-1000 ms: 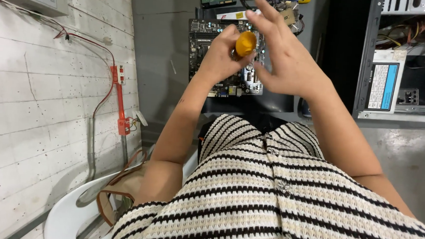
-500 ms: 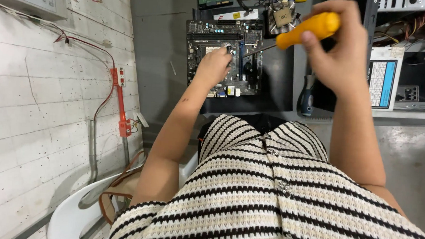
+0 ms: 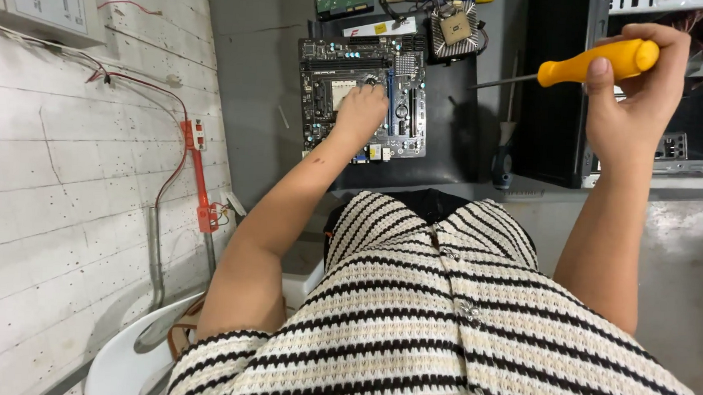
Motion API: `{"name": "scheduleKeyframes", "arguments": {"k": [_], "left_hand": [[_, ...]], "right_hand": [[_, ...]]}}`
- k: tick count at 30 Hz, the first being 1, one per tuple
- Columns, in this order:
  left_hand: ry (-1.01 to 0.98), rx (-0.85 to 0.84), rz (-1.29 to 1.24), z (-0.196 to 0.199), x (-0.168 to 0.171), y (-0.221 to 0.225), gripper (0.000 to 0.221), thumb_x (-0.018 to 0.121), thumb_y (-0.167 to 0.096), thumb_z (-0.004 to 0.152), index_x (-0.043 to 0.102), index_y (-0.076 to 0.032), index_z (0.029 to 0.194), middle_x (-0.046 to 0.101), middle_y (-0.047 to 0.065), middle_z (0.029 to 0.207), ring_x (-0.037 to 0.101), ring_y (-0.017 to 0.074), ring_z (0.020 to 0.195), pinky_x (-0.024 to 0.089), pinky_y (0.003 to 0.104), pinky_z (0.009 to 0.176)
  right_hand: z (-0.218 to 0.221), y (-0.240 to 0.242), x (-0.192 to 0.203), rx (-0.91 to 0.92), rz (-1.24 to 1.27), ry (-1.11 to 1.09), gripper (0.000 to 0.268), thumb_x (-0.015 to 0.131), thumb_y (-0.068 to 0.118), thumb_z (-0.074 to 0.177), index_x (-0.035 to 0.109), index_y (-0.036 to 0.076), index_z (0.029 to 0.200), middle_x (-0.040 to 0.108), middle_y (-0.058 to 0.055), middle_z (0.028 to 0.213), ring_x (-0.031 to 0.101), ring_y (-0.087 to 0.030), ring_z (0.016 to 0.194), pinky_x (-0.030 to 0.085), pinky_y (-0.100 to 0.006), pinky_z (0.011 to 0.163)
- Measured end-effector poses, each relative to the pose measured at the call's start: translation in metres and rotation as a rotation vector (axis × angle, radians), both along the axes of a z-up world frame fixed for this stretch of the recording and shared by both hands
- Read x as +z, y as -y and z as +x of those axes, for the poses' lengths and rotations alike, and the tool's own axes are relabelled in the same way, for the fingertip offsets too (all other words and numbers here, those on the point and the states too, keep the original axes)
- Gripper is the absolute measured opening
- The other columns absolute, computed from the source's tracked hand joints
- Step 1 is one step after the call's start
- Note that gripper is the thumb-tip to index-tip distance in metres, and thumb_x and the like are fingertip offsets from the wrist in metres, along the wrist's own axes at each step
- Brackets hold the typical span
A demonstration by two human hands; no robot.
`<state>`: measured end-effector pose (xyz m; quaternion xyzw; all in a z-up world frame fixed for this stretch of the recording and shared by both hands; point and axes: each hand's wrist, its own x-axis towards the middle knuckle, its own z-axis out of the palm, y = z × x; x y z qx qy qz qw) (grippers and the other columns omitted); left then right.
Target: Removing a motherboard from a PC case and then unscrewing components from the board on a repair bench.
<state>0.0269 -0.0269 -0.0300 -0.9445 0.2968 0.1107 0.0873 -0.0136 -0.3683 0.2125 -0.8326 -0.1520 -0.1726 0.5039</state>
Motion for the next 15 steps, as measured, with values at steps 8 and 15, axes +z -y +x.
{"name": "scheduleKeyframes", "arguments": {"k": [8, 15], "left_hand": [[-0.154, 0.021, 0.248, 0.016, 0.009, 0.023, 0.025, 0.060, 0.011, 0.086, 0.069, 0.002, 0.108, 0.063, 0.012, 0.100, 0.065, 0.0309, 0.089, 0.060, 0.041, 0.065], [-0.418, 0.363, 0.300, 0.025, 0.012, 0.042, 0.074, 0.072, 0.000, 0.088, 0.035, 0.016, 0.150, 0.046, 0.027, 0.138, 0.059, 0.0366, 0.115, 0.058, 0.042, 0.088]], "right_hand": [[-0.002, 0.017, -0.018, -0.046, 0.013, 0.009, 0.042, 0.057, 0.030, 0.121, 0.043, -0.008, 0.134, 0.048, -0.024, 0.128, 0.055, -0.034, 0.108, 0.047, -0.042, 0.094], [-0.006, 0.020, -0.043, -0.014, 0.086, -0.016, 0.039, 0.056, 0.029, 0.119, 0.041, -0.004, 0.135, 0.048, -0.023, 0.124, 0.059, -0.036, 0.115, 0.049, -0.043, 0.098]]}}
